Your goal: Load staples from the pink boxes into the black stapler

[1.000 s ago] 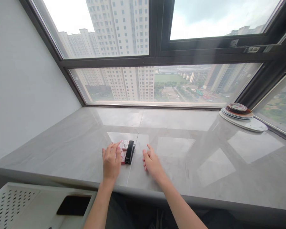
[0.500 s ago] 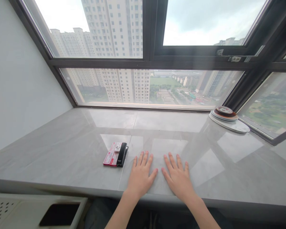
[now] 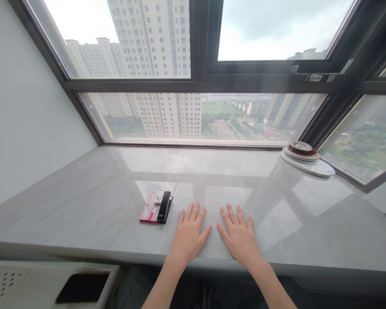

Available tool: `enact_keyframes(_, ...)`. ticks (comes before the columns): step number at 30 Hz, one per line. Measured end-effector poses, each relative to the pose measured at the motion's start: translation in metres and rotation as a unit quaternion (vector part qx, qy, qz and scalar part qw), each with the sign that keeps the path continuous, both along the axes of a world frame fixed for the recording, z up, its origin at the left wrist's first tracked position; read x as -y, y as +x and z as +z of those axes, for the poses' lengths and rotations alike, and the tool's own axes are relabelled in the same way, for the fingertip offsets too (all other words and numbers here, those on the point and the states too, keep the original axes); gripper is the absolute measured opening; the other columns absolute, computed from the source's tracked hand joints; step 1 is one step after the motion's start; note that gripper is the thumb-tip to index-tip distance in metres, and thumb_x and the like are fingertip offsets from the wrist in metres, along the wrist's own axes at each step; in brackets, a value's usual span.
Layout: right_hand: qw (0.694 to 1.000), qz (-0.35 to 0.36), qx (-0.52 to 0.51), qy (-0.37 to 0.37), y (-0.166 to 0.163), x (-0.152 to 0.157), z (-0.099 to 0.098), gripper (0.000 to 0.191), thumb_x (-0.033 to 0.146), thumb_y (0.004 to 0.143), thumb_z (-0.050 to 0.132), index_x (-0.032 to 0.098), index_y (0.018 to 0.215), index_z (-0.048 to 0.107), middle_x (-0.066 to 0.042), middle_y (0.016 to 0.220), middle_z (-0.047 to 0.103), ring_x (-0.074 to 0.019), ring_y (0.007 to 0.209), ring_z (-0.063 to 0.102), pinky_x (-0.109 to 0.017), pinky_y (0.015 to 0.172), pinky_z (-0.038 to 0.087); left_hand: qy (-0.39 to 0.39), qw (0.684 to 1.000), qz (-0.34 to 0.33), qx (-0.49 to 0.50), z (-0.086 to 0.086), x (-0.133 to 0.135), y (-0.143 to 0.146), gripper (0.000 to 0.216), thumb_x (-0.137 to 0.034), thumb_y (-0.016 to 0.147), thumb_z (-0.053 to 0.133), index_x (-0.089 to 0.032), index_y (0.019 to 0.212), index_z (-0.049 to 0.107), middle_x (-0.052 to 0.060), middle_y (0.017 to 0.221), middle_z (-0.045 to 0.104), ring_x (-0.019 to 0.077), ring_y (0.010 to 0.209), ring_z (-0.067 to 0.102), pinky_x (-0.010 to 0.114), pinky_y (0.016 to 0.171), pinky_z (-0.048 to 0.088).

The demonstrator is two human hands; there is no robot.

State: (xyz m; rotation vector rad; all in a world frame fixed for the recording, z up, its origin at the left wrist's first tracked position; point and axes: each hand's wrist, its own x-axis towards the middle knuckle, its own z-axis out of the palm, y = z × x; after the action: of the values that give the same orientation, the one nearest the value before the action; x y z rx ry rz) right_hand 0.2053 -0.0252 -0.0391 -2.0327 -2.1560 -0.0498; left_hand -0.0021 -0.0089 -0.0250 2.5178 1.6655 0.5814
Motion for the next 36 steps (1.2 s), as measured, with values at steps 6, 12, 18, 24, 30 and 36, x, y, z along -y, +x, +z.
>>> enact_keyframes(6,1.000,-0.005,0.011,-0.001,-0.0003,0.0001,0.0011,0.064,0.057,0.105,0.029,0.035,0.165,0.023,0.002,0.172,0.011,-0.0377,0.158,0.003,-0.069,0.122,0.005,-0.002,1.000,0.004,-0.018,0.0025,0.0009,0.0004,0.060,-0.052,0.105,0.039,-0.033,0.161,0.032,0.002,0.170,0.025,0.0293,0.158,0.020,0.058,0.126,0.022)
enact_keyframes(12,1.000,-0.002,0.004,0.001,-0.0001,-0.0003,0.0001,0.065,0.058,0.104,0.029,0.036,0.165,0.023,0.001,0.172,0.012,-0.0379,0.158,0.004,-0.069,0.121,0.006,0.002,1.000,0.002,-0.019,0.0030,0.0007,0.0005,0.059,-0.051,0.105,0.040,-0.033,0.161,0.033,0.003,0.170,0.026,0.0297,0.158,0.021,0.058,0.126,0.023)
enact_keyframes(18,1.000,-0.004,0.004,0.002,-0.0001,-0.0001,0.0001,0.064,0.057,0.104,0.029,0.036,0.165,0.023,0.002,0.172,0.011,-0.0377,0.158,0.005,-0.068,0.122,0.005,0.002,1.000,0.003,-0.017,0.0018,0.0002,0.0003,0.060,-0.051,0.105,0.040,-0.032,0.161,0.033,0.004,0.170,0.026,0.0300,0.158,0.021,0.059,0.126,0.022)
enact_keyframes(24,1.000,0.002,0.001,0.002,0.0006,0.0009,0.0019,0.070,0.064,0.102,0.030,0.034,0.165,0.023,0.000,0.173,0.011,-0.0387,0.158,0.004,-0.069,0.121,0.004,0.000,1.000,0.004,-0.016,0.0009,-0.0001,0.0011,0.060,-0.052,0.104,0.039,-0.033,0.160,0.033,0.003,0.170,0.026,0.0296,0.157,0.021,0.059,0.126,0.023)
enact_keyframes(30,1.000,0.000,0.001,-0.005,-0.0003,0.0017,0.0045,0.074,0.069,0.100,0.031,0.034,0.165,0.022,0.000,0.173,0.011,-0.0392,0.158,0.003,-0.068,0.121,0.004,0.000,1.000,0.003,-0.016,0.0017,0.0002,0.0007,0.060,-0.052,0.104,0.039,-0.033,0.161,0.033,0.003,0.170,0.026,0.0296,0.158,0.020,0.058,0.126,0.022)
enact_keyframes(36,1.000,0.003,0.006,0.002,-0.0001,0.0014,0.0030,0.074,0.069,0.100,0.030,0.034,0.165,0.022,-0.001,0.173,0.011,-0.0394,0.158,0.002,-0.069,0.121,0.004,-0.003,1.000,0.004,-0.017,0.0020,0.0005,-0.0004,0.060,-0.053,0.104,0.039,-0.032,0.161,0.034,0.003,0.170,0.025,0.0294,0.158,0.019,0.058,0.126,0.022)
